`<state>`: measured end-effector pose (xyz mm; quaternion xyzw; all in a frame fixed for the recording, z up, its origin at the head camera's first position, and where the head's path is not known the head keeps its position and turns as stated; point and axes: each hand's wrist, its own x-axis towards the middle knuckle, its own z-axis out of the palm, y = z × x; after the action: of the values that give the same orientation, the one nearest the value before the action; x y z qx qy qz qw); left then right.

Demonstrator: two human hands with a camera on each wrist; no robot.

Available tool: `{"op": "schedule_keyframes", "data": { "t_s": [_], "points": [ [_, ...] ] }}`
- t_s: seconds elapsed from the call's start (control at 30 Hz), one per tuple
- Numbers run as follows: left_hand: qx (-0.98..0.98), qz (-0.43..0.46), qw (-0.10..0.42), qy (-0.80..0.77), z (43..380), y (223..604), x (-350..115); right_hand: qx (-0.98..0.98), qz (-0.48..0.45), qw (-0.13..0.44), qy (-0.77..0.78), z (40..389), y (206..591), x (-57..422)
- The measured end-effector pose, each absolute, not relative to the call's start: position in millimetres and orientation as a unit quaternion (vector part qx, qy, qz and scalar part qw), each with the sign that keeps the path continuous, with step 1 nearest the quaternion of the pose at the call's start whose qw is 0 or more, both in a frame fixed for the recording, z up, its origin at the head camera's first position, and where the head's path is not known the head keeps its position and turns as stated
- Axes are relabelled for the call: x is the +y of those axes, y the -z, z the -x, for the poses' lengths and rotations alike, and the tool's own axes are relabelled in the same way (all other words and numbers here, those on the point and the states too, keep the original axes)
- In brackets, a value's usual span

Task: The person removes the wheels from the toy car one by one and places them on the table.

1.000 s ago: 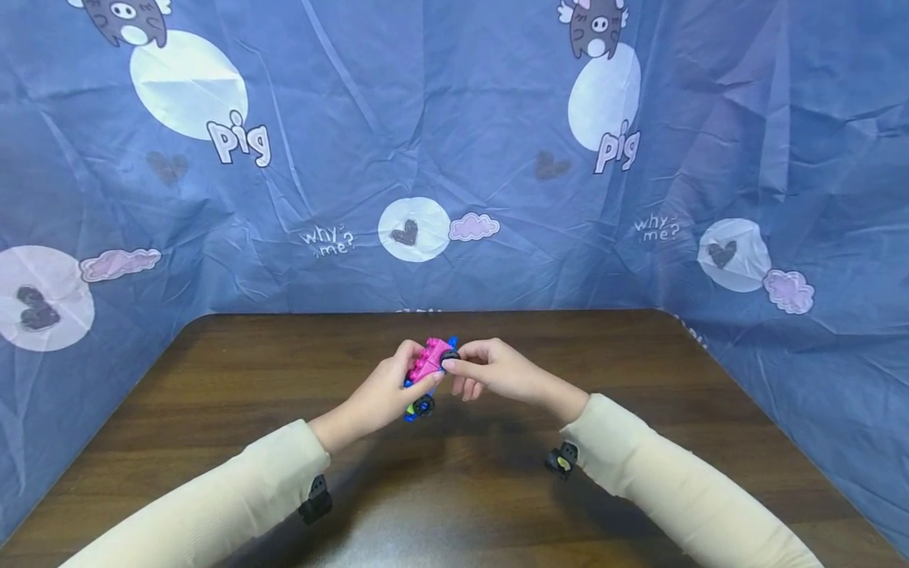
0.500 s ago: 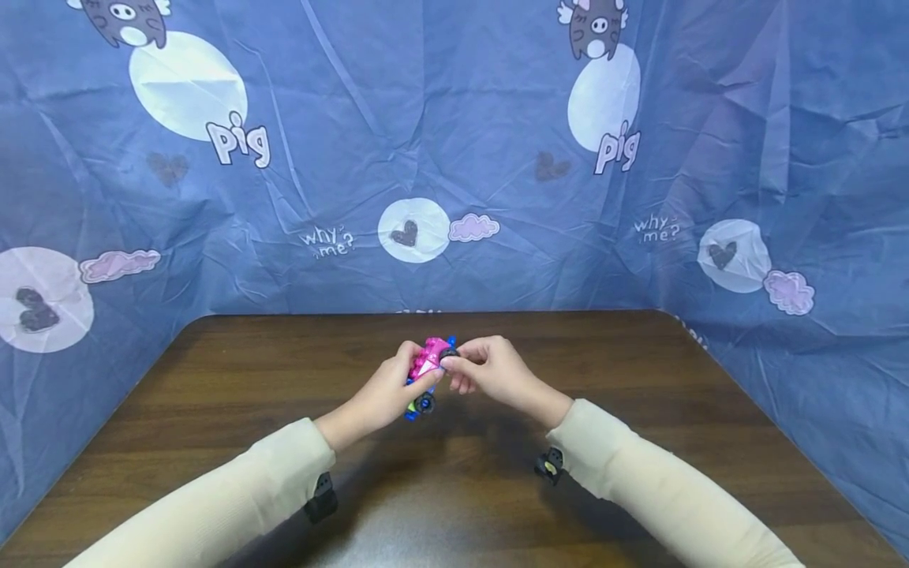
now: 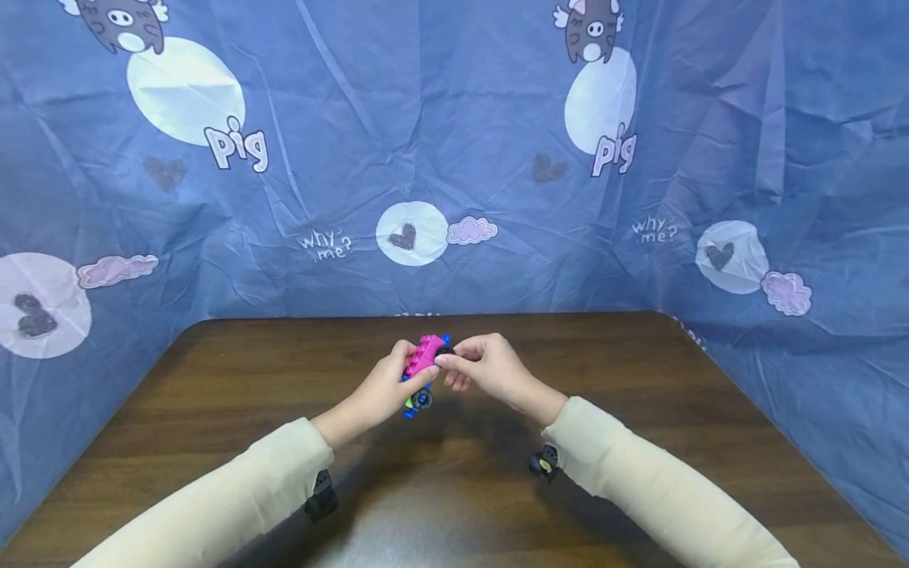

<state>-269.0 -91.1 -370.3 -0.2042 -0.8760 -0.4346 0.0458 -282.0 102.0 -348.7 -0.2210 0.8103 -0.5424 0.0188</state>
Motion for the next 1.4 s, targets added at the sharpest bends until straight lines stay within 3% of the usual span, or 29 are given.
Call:
{"op": "schedule_keyframes", "data": {
  "t_s": [0.43, 0.8, 1.4],
  "points": [
    [-0.871, 0.191, 0.042, 0.45, 268, 366, -91, 0.739, 0.16, 0.008, 0.654, 278, 338, 99],
    [-0.876, 0.169, 0.042, 0.45, 267, 370, -99, 0.694, 0.126, 0.031, 0.708, 277, 331, 99],
    [-0.878, 0.135, 0.039, 0.457, 263, 375, -119, 0.697, 0.055, 0.061, 0.712, 300, 334, 97]
  ]
}}
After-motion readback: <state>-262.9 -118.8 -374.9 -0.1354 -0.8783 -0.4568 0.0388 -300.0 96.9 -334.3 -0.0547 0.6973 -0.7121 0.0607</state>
